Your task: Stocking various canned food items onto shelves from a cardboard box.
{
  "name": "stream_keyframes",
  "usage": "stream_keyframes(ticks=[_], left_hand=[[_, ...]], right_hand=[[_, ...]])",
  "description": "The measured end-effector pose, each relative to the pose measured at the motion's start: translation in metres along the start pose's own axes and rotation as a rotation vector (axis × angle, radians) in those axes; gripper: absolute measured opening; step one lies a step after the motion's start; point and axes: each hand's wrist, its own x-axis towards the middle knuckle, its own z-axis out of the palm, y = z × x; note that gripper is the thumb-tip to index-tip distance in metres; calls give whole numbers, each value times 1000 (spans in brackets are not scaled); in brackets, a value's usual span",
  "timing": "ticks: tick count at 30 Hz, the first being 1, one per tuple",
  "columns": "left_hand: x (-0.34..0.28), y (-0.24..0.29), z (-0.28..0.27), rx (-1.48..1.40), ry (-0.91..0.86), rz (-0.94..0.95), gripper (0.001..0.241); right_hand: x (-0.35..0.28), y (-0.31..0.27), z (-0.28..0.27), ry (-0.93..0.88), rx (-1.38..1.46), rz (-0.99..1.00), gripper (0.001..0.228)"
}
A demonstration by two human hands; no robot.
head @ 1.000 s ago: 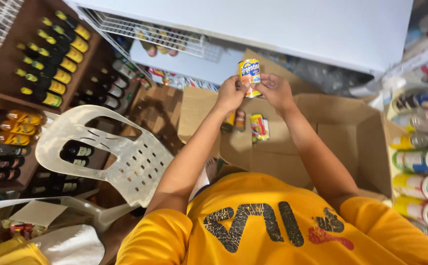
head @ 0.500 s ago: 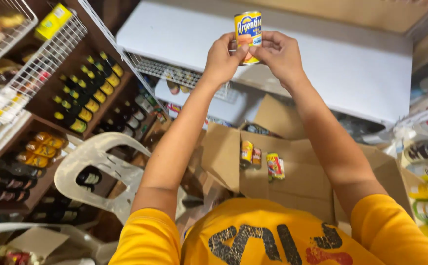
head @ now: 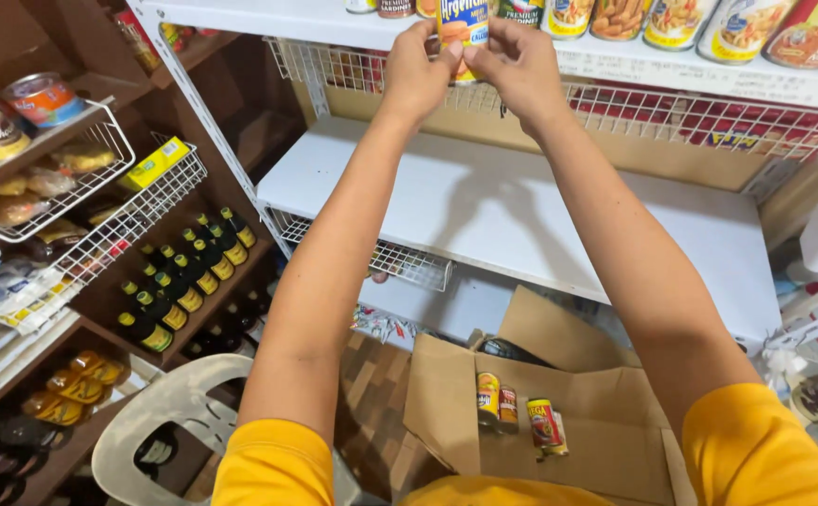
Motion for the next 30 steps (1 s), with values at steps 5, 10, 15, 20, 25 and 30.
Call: stream_keyframes(ticks=[5,10,15,20,25,30], left_hand=[[49,-35,5,102,131,216,38],[65,-41,13,83,196,194,35],[68,-46,17,164,240,215,39],[73,-64,23,295,343,290,40],[73,-59,26,237,400,199,35],[73,-58,27,221,437,189,33]], right_hand=[[39,12,1,-49,-28,-99,31],[63,34,-1,-2,-209,-197,21],[64,37,-2,81,-421,-258,24],[75,53,-12,123,-570,-342,23],[86,57,-14,244,-526,-275,24],[93,60,-16,315,-673,-270,24]])
